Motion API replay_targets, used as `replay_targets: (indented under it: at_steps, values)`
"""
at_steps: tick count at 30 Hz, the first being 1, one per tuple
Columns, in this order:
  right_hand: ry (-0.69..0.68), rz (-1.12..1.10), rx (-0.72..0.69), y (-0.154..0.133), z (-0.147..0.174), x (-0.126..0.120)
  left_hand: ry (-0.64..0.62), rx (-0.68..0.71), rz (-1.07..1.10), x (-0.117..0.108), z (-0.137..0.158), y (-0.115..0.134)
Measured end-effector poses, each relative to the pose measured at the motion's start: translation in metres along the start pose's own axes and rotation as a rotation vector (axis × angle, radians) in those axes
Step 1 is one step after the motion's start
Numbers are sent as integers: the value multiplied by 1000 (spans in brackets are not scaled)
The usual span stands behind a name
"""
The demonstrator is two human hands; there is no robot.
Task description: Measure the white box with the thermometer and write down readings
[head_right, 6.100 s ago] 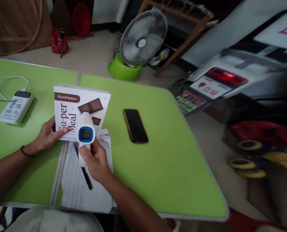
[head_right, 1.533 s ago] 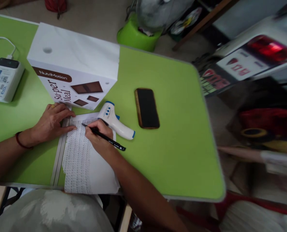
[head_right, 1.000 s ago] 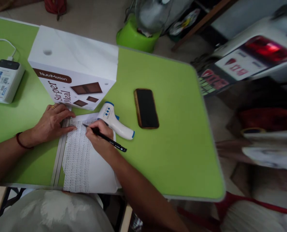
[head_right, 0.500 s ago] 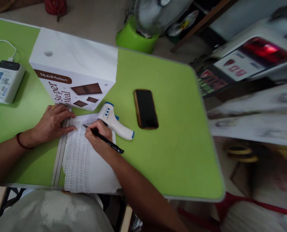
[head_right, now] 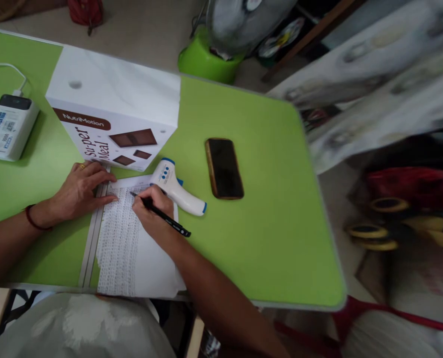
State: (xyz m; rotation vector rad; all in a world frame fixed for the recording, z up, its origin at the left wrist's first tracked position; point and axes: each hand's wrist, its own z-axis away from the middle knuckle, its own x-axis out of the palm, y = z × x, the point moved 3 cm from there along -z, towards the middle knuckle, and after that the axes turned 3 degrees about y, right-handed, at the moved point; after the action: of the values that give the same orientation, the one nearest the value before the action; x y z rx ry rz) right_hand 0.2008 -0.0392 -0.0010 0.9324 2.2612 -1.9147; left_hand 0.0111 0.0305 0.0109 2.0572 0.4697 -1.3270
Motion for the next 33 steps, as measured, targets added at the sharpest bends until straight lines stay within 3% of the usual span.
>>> replay_targets:
  at_steps: [7, 22, 33]
  values:
    - [26, 20, 26, 0, 0, -2, -11, -12, 16, -1, 0, 0]
    - [-119, 10, -46, -1, 2, 2, -33, -27, 3, -1, -1, 1]
    - [-71, -20, -21, 0, 2, 1, -26, -20, -2, -1, -1, 0]
